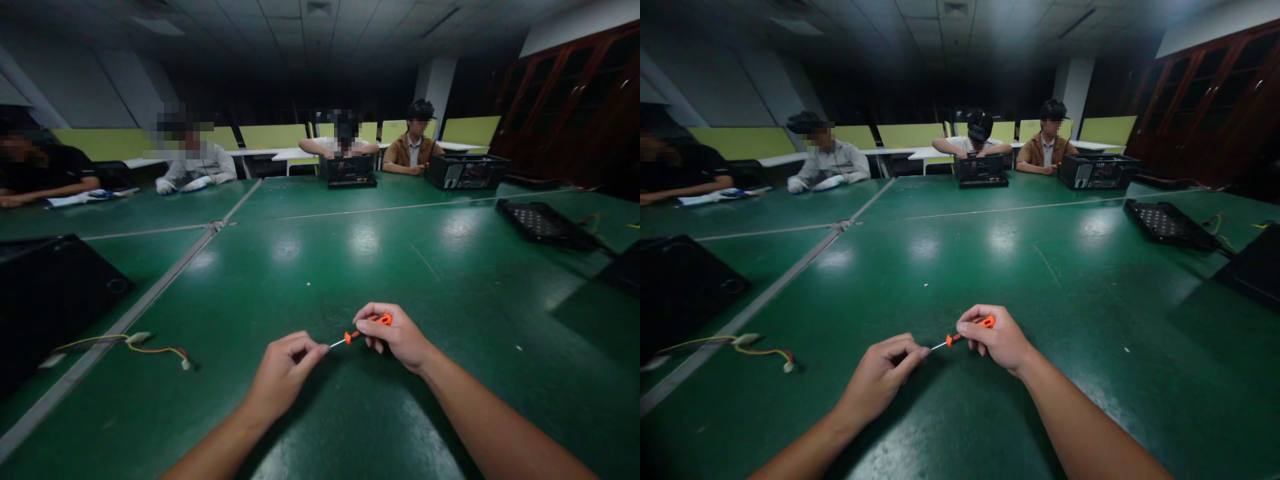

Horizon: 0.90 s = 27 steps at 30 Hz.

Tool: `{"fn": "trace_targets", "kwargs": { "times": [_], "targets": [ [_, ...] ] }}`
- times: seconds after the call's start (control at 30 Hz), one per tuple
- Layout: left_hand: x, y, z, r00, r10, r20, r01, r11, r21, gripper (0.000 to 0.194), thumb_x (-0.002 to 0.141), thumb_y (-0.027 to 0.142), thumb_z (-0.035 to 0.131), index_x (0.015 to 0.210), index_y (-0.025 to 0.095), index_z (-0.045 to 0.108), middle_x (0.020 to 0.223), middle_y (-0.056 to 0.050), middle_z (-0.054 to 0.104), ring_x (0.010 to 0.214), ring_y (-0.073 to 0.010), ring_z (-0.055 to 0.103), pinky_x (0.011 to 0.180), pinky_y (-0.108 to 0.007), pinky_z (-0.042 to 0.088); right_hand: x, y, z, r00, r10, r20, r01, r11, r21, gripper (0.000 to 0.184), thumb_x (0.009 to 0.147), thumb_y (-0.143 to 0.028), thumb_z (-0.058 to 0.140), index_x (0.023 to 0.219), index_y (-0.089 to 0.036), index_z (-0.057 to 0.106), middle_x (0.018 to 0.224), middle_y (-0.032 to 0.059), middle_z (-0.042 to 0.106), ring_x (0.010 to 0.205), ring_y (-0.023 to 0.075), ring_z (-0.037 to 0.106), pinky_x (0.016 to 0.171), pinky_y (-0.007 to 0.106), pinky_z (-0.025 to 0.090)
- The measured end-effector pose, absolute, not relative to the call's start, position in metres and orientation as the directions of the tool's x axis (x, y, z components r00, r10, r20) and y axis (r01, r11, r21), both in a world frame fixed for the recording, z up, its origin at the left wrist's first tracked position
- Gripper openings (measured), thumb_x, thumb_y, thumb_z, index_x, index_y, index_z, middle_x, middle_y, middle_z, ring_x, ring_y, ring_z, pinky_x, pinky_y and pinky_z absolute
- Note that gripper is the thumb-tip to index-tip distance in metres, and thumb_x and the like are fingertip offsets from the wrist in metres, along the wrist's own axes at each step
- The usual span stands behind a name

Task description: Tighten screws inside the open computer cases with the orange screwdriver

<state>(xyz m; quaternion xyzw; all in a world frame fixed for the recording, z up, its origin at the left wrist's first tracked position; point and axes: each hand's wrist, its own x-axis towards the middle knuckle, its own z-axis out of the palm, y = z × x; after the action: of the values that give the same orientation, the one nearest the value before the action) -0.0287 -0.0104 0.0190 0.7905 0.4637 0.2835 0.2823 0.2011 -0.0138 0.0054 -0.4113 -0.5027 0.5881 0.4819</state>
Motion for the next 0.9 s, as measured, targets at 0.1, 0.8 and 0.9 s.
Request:
{"fn": "trace_targets", "kwargs": {
  "times": [0.1, 0.8, 0.9],
  "targets": [
    [-0.030, -0.010, 0.018, 0.398, 0.894, 0.208, 0.560, -0.416, 0.716, 0.028, 0.084, 0.038, 0.063, 0.067, 0.018, 0.072, 0.060, 0.000, 0.060, 0.059, -0.0134, 0.055, 0.058, -0.023, 0.038, 0.201, -0.014, 0.006, -0.192, 0.981, 0.002, -0.162, -0.030, -0.986, 0.028, 0.074, -0.039, 0.074, 0.085, -0.014, 0.068, 0.061, -0.0014, 0.058, 0.047, 0.0075, 0.046, 0.041, 0.019, 0.031],
    [-0.028, -0.018, 0.017, 0.676, 0.730, 0.100, 0.431, -0.501, 0.750, 0.028, 0.077, 0.033, 0.073, 0.061, 0.015, 0.060, 0.062, 0.001, 0.058, 0.060, -0.0112, 0.052, 0.060, -0.022, 0.038, 0.200, -0.014, 0.001, -0.246, 0.969, 0.025, -0.293, -0.050, -0.955, 0.030, 0.070, -0.034, 0.081, 0.088, -0.014, 0.067, 0.058, -0.0047, 0.055, 0.044, 0.0050, 0.044, 0.042, 0.017, 0.030],
    [-0.028, -0.019, 0.017, 0.719, 0.689, 0.092, 0.421, -0.537, 0.731, 0.031, 0.082, 0.034, 0.069, 0.060, 0.015, 0.059, 0.061, 0.002, 0.057, 0.063, -0.0114, 0.052, 0.066, -0.023, 0.038, 0.198, -0.013, 0.001, -0.257, 0.966, 0.035, -0.295, -0.044, -0.954, 0.029, 0.071, -0.035, 0.081, 0.086, -0.014, 0.067, 0.060, -0.0036, 0.057, 0.043, 0.0048, 0.043, 0.042, 0.018, 0.029]
  ]
}}
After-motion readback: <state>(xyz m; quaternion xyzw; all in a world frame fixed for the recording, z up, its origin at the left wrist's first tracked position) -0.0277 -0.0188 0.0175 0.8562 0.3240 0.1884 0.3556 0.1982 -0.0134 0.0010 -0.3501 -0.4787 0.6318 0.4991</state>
